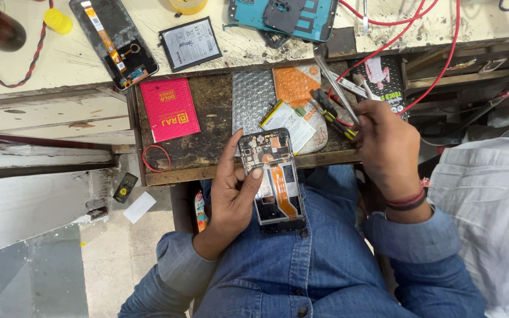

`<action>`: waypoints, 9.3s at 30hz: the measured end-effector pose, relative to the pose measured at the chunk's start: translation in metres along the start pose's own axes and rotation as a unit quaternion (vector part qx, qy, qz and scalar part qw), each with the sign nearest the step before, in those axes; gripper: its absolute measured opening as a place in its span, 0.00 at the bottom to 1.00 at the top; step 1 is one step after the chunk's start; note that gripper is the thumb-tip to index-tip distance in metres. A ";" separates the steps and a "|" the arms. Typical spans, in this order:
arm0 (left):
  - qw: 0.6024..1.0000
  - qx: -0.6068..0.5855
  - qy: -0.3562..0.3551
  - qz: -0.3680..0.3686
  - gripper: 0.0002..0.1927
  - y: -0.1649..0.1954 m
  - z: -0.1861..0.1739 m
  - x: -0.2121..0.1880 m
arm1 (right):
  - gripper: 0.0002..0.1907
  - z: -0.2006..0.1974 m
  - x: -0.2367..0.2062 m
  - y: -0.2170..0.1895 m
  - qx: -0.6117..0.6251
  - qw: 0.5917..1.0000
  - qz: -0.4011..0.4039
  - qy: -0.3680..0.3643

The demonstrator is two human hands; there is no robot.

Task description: The person disassembles a smartphone at a repair workbench. They pry open the phone, remove the back cover, disconnect and lift out the battery, then use a metal pry tool to work on the internal board and components.

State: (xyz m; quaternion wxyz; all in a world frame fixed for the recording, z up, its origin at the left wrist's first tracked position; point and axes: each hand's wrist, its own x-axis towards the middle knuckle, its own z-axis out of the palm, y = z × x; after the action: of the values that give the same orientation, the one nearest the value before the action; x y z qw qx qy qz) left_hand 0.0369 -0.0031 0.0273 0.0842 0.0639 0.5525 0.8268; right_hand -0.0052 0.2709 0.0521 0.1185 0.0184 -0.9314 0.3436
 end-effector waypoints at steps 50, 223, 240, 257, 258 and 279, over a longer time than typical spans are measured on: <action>0.965 0.242 0.042 0.096 0.35 0.001 0.013 -0.014 | 0.09 0.017 -0.053 -0.077 0.119 0.973 -0.179 0.083; 0.975 0.183 0.004 0.123 0.31 0.005 0.006 -0.014 | 0.07 0.012 -0.035 -0.080 0.259 0.957 -0.107 0.077; 0.979 0.166 -0.002 0.115 0.31 0.003 0.007 -0.016 | 0.05 -0.004 -0.011 -0.058 0.457 0.881 0.066 -0.106; 0.973 0.194 0.014 0.123 0.32 0.006 0.008 -0.015 | 0.07 0.014 -0.044 -0.062 0.414 0.910 -0.023 0.022; 0.973 0.195 0.015 0.121 0.32 0.006 0.008 -0.015 | 0.07 0.016 -0.045 -0.063 0.397 0.916 -0.040 0.036; 0.981 0.160 0.013 0.109 0.32 0.000 0.007 -0.014 | 0.07 0.019 -0.049 -0.066 0.359 0.932 -0.015 0.056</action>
State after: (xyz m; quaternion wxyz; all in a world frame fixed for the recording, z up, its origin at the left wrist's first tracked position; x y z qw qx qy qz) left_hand 0.0521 0.0005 0.0295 -0.0251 0.1260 0.6683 0.7327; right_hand 0.0459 0.2063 0.0684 0.1609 0.0547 -0.7377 0.6534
